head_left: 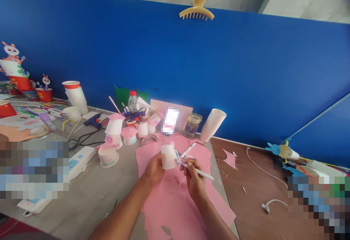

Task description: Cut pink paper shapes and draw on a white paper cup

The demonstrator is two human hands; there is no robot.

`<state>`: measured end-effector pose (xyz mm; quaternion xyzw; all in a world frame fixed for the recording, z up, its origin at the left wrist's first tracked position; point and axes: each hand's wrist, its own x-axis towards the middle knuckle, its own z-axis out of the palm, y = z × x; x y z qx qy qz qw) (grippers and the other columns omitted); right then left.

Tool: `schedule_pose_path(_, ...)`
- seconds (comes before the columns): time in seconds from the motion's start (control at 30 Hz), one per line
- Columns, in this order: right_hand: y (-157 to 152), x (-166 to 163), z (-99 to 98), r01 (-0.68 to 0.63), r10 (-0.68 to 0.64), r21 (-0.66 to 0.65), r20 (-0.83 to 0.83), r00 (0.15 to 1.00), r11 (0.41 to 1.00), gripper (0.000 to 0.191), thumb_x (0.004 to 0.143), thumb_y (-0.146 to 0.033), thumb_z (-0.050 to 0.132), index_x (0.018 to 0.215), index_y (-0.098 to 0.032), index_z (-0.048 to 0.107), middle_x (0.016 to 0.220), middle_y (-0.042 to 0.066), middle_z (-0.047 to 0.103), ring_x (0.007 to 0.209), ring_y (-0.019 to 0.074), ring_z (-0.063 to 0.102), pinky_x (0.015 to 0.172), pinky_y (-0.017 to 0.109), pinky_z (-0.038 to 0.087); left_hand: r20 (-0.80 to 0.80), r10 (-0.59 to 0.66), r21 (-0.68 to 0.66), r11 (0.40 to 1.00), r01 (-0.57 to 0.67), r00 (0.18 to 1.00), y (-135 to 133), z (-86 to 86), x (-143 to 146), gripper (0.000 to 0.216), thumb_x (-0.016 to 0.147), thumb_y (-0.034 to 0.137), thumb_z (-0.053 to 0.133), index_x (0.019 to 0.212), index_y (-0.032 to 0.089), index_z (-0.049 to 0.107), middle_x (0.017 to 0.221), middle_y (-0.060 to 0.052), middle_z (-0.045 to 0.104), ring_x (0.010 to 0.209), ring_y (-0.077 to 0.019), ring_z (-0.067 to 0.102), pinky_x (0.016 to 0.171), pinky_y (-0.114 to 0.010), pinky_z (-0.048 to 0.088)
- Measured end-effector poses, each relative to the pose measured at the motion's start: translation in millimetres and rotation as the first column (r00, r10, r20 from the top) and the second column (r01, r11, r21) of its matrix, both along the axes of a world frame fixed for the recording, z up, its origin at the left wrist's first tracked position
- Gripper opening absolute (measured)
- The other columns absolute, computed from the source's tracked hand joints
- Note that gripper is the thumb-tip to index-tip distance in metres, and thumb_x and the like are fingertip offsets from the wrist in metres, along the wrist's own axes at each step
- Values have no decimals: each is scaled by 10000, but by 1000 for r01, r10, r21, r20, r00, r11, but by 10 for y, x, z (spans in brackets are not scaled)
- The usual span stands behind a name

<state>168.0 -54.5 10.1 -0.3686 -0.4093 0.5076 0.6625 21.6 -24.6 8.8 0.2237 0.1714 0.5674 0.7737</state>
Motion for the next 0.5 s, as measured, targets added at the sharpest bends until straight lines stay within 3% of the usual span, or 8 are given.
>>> schedule_pose_path(0.1, 8, 0, -24, 17, -17, -14, -8, 1000, 1000, 262, 759, -437, 711, 657, -209, 631, 552, -22, 535, 543, 138, 459, 548, 272, 378, 4, 13, -5, 1000, -13, 1000, 5, -3, 2, 291, 761, 252, 628, 990, 86, 696, 891, -125, 724, 913, -278, 633, 806, -367, 435)
schedule_pose_path(0.33, 21, 12, -44, 11, -13, -40, -45, 999, 999, 268, 755, -424, 716, 640, -204, 617, 514, -36, 497, 547, 139, 477, 540, 263, 361, 56, 27, -24, 999, -25, 998, 25, -48, -17, 135, 753, 218, 633, 813, 115, 695, 760, -69, 712, 668, -188, 605, 656, -304, 413)
schedule_pose_path(0.5, 23, 7, -46, 26, -29, -39, -55, 998, 999, 268, 748, -414, 721, 616, -207, 611, 517, -37, 487, 552, 143, 484, 547, 268, 371, 80, 20, -20, 1000, -19, 997, 24, -37, -28, 134, 746, 211, 643, 830, 118, 692, 715, -56, 689, 650, -186, 594, 655, -305, 407)
